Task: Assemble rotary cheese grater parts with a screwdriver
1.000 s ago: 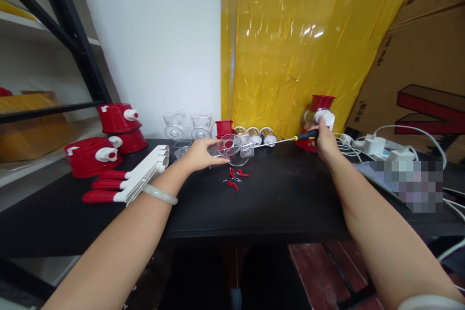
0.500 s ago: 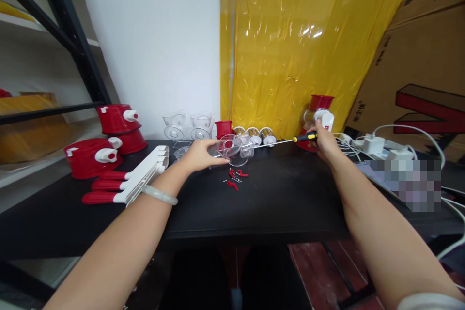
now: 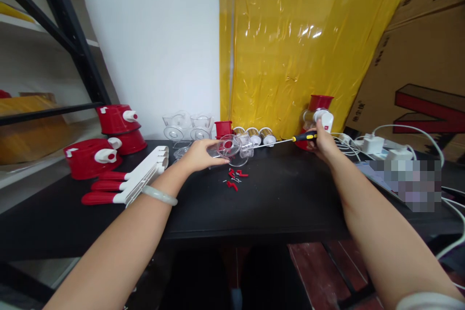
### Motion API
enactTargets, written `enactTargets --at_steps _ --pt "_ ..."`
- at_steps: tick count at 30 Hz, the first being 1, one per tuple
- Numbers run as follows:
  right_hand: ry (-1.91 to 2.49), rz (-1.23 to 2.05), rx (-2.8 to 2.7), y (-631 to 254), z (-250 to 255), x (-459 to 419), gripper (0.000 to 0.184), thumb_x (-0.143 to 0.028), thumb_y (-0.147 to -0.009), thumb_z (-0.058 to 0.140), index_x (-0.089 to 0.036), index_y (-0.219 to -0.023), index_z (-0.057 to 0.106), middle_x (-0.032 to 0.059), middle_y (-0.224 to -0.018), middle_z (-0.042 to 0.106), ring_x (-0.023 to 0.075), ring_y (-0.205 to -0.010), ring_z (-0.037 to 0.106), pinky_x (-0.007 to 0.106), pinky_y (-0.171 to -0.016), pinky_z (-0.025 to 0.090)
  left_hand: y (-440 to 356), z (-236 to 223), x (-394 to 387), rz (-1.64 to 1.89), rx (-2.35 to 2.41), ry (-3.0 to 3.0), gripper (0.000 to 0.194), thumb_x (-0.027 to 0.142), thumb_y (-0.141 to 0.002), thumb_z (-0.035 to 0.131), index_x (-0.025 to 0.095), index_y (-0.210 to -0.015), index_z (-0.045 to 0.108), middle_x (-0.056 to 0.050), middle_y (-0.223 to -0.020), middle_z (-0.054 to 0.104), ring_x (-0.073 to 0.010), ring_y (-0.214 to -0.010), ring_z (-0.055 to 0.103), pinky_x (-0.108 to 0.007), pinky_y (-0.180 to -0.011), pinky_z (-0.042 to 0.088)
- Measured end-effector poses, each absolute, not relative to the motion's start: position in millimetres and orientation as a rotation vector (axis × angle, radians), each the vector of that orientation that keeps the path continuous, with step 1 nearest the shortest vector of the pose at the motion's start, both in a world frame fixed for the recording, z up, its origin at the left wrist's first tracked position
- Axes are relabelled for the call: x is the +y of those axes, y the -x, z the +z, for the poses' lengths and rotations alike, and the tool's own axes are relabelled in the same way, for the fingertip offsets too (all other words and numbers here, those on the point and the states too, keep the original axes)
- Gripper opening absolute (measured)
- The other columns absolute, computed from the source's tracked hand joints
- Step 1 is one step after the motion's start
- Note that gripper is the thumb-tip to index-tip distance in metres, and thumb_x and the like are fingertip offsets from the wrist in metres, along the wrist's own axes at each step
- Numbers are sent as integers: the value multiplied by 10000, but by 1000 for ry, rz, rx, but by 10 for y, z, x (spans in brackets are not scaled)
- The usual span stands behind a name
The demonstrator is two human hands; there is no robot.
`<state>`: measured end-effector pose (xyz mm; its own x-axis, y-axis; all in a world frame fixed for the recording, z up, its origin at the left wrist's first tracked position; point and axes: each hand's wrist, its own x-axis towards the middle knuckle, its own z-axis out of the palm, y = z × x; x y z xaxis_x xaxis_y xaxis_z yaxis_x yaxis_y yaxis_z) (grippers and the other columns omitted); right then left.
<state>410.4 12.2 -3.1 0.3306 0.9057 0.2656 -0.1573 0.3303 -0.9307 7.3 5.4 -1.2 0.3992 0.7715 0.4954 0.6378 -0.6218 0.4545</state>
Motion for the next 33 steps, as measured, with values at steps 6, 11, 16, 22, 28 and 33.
enactTargets --at_steps 6,11,16,22,28,33 --pt "800 939 -840 -4057 28 47 157 -188 -683 634 -211 -699 479 -41 -582 525 93 -491 486 220 -448 444 -73 -16 59 1040 1262 -2462 689 549 -581 809 179 -1153 702 -81 -987 732 -245 -884 661 -349 -825 503" --pt "700 1109 -834 -4077 52 2 128 -306 -732 591 -209 -721 509 14 -705 602 160 -656 614 310 -555 539 -80 -17 58 1040 1252 -2468 677 532 -586 811 182 -1154 699 -84 -1000 734 -247 -894 664 -354 -836 501" --pt "1032 780 -887 -4018 -25 128 337 -505 -798 631 -214 -708 488 -48 -484 428 95 -366 414 202 -334 311 -81 -14 55 1044 1269 -2472 675 527 -582 815 181 -1150 702 -87 -983 737 -250 -886 665 -354 -836 502" --pt "744 986 -868 -4045 31 36 155 -225 -680 654 -210 -741 512 -15 -647 561 103 -523 526 211 -436 413 -81 -11 52 1036 1267 -2461 678 540 -583 809 187 -1153 702 -81 -987 733 -248 -879 661 -359 -826 502" --pt "760 1022 -860 -4092 55 10 318 -509 -786 542 -205 -697 567 56 -670 630 181 -606 610 298 -480 479 -76 -13 55 1035 1256 -2461 672 536 -593 808 179 -1153 702 -84 -980 734 -240 -873 661 -349 -823 502" --pt "1048 756 -912 -4056 1 114 369 -534 -775 641 -218 -640 508 -60 -398 359 82 -336 303 216 -325 242 -70 -13 58 1032 1262 -2449 690 553 -581 809 176 -1149 703 -82 -979 734 -242 -874 662 -342 -810 505"
